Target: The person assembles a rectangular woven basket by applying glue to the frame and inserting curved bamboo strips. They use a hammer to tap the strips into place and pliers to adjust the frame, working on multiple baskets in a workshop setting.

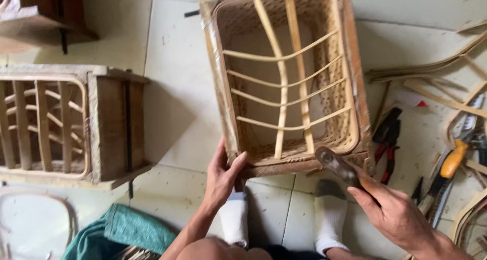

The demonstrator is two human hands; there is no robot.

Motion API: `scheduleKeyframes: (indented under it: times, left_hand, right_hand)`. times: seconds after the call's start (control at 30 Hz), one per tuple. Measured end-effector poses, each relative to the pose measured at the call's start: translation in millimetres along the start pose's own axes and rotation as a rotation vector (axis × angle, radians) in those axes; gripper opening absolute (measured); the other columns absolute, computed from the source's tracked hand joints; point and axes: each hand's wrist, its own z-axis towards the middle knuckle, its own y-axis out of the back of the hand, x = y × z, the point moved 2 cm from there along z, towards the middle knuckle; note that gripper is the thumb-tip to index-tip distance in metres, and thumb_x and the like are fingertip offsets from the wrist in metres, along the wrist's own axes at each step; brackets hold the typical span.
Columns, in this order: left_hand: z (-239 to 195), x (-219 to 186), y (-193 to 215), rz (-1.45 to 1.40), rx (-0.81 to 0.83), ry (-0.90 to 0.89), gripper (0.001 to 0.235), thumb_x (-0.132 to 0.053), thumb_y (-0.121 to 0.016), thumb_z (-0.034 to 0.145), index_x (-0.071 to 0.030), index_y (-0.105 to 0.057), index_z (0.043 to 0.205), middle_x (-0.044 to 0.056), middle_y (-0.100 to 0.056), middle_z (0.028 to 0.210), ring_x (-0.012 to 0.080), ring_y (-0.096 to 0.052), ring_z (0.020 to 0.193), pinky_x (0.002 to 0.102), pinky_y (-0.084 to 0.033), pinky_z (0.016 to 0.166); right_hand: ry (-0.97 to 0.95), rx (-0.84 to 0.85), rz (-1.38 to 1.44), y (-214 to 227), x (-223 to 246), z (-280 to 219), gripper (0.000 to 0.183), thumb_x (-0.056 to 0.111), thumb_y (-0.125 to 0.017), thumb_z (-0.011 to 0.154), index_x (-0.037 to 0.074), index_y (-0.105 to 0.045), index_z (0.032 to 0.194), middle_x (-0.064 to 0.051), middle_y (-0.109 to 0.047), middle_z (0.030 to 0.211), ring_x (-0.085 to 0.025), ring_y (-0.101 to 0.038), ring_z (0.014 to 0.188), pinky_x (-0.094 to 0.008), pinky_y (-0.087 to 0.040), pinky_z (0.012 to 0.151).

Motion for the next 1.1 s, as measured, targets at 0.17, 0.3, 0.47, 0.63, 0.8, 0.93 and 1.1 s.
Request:
scheduleKeyframes:
  times: [0.17, 0.3, 0.47, 0.63, 0.8, 0.93, 1.1]
  left_hand:
    - [1.3, -2.3, 3.3, 0.021, 0.056, -0.117, 0.075, -0.011, -0.072, 0.094, -0.001, -0.037, 0.159, 0.013, -0.058, 0.145, 0.0175, -0.056, 0.127, 0.030, -0.048, 0.105]
    - [-1.0, 2.2, 3.9, -0.013, 0.041, -0.100, 0.077, -0.011, -0.074, 0.093, -0.001, -0.036, 0.158, 0.012, -0.058, 0.146, 0.0167, -0.056, 0.129, 0.031, -0.049, 0.106]
    - [0.8, -0.8, 5.5, -0.014, -0.006, 0.007, 0.078, -0.012, -0.073, 0.089, -0.004, -0.036, 0.158, 0.015, -0.061, 0.140, 0.0197, -0.062, 0.119, 0.037, -0.054, 0.099]
    - [7.4, 3.5, 14.9, -0.019, 0.065, -0.066, 0.074, -0.015, -0.071, 0.093, -0.003, -0.037, 0.157, 0.013, -0.058, 0.143, 0.0173, -0.058, 0.123, 0.034, -0.050, 0.104]
    - [46.8, -30.0, 23.6, 0.146, -0.003, -0.096, 0.062, -0.024, -0.066, 0.097, -0.002, -0.047, 0.152, 0.012, -0.064, 0.142, 0.0177, -0.062, 0.126, 0.031, -0.047, 0.109]
    - [95.1, -68.6, 15.0, 0.069, 0.012, -0.111, 0.064, -0.029, -0.068, 0.094, -0.004, -0.050, 0.150, 0.011, -0.065, 0.140, 0.0162, -0.064, 0.119, 0.033, -0.054, 0.100]
    - [154.7, -101.4, 9.2, 0.061, -0.056, 0.002, 0.064, -0.027, -0.074, 0.086, -0.006, -0.056, 0.144, 0.013, -0.070, 0.129, 0.0198, -0.069, 0.108, 0.038, -0.061, 0.086]
  right_hand:
    - [0.156, 0.084, 0.040, -3.0, 29.8, 18.1, 0.055, 0.014, -0.071, 0.085, 0.005, -0.058, 0.138, -0.019, -0.076, 0.102, -0.029, -0.076, 0.082, -0.034, -0.059, 0.063]
    - [0.170, 0.061, -0.024, -3.6, 18.2, 10.5, 0.051, 0.016, -0.069, 0.087, 0.003, -0.058, 0.135, -0.017, -0.077, 0.103, -0.020, -0.075, 0.076, -0.033, -0.058, 0.063]
    - [-0.370, 0.238, -0.345, 6.7, -42.0, -14.9, 0.042, 0.026, -0.065, 0.096, 0.015, -0.061, 0.136, -0.003, -0.072, 0.078, -0.009, -0.069, 0.066, -0.027, -0.058, 0.058]
    - [-0.187, -0.296, 0.143, 38.5, -84.8, -51.0, 0.018, 0.017, -0.058, 0.108, 0.001, -0.065, 0.111, -0.004, -0.068, 0.071, -0.006, -0.060, 0.049, -0.024, -0.046, 0.044]
    - [-0.219, -0.211, 0.120, 23.9, -98.8, -34.8, 0.032, 0.020, -0.058, 0.100, -0.001, -0.066, 0.124, -0.003, -0.066, 0.066, -0.006, -0.057, 0.050, -0.023, -0.047, 0.041]
    - [-0.353, -0.223, 0.073, 19.4, -87.9, 4.7, 0.045, 0.022, -0.063, 0.098, -0.004, -0.062, 0.134, -0.007, -0.064, 0.061, -0.010, -0.051, 0.047, -0.026, -0.047, 0.046]
    - [-0.363, -0.205, 0.184, 44.5, -59.9, 78.9, 0.047, 0.019, -0.061, 0.098, 0.001, -0.059, 0.141, -0.009, -0.064, 0.062, -0.012, -0.051, 0.043, -0.030, -0.043, 0.037]
